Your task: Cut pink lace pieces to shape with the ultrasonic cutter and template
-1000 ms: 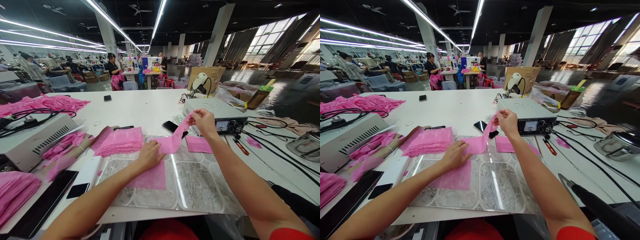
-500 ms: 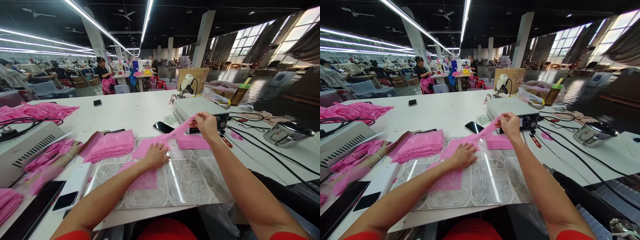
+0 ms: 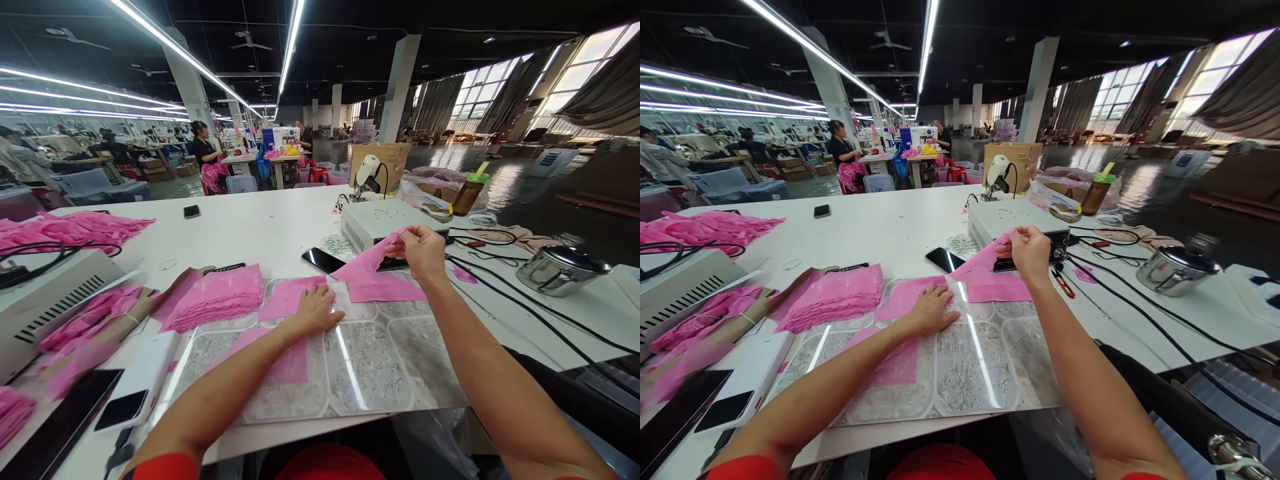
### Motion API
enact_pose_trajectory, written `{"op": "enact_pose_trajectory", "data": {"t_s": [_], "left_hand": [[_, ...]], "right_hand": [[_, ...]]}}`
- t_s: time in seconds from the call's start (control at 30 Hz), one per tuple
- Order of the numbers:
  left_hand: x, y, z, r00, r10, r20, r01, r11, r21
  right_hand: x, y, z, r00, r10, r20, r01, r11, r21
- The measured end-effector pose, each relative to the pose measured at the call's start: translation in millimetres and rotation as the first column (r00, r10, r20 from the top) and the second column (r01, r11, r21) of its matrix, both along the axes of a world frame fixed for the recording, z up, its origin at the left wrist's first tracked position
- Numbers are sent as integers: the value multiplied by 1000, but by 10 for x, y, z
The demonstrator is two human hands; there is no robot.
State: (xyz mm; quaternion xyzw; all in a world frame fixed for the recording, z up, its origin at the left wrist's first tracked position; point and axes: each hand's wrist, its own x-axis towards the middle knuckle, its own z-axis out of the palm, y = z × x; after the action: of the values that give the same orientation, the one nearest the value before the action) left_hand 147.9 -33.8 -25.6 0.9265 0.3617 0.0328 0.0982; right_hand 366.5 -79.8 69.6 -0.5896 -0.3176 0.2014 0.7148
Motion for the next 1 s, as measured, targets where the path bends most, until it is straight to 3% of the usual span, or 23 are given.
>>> {"op": "enact_pose_trajectory", "data": {"t_s": [0.2, 0.33, 0.47, 0.57, 0.67, 0.73, 0.83, 0.93, 1.0], "left_hand": [[25, -32, 67, 997, 14, 74, -10, 998, -59], [94, -175, 120, 974, 38, 222, -9, 992, -127], [260, -380, 124, 913, 127, 387, -8, 955, -295], [374, -408, 95, 839, 268, 474, -23, 887, -461], [379, -311, 102, 739, 416, 530, 7, 782, -623], [318, -241, 141, 674, 494, 549, 90, 683, -725], [203, -234, 215, 617, 590, 520, 262, 469, -843], [154, -367, 241, 615, 656, 436, 392, 225, -892], [170, -492, 227, 599, 695, 397, 456, 112, -883]], "right_hand": [[-21, -55, 37, 1000, 2, 1, -2, 1000, 13], [-94, -108, 26, 1000, 15, 6, -15, 1000, 18], [-231, -157, -14, 999, 52, 15, -52, 999, 3], [-337, -219, -5, 996, 86, 28, -85, 996, -7], [-418, -328, 64, 991, 131, 41, -131, 991, 6], [-461, -411, 128, 988, 153, 34, -154, 988, 26], [-521, -503, 207, 986, 167, -4, -167, 985, 35], [-577, -544, 242, 982, 184, -50, -183, 983, 20], [-605, -560, 246, 977, 201, -75, -201, 980, 12]]}}
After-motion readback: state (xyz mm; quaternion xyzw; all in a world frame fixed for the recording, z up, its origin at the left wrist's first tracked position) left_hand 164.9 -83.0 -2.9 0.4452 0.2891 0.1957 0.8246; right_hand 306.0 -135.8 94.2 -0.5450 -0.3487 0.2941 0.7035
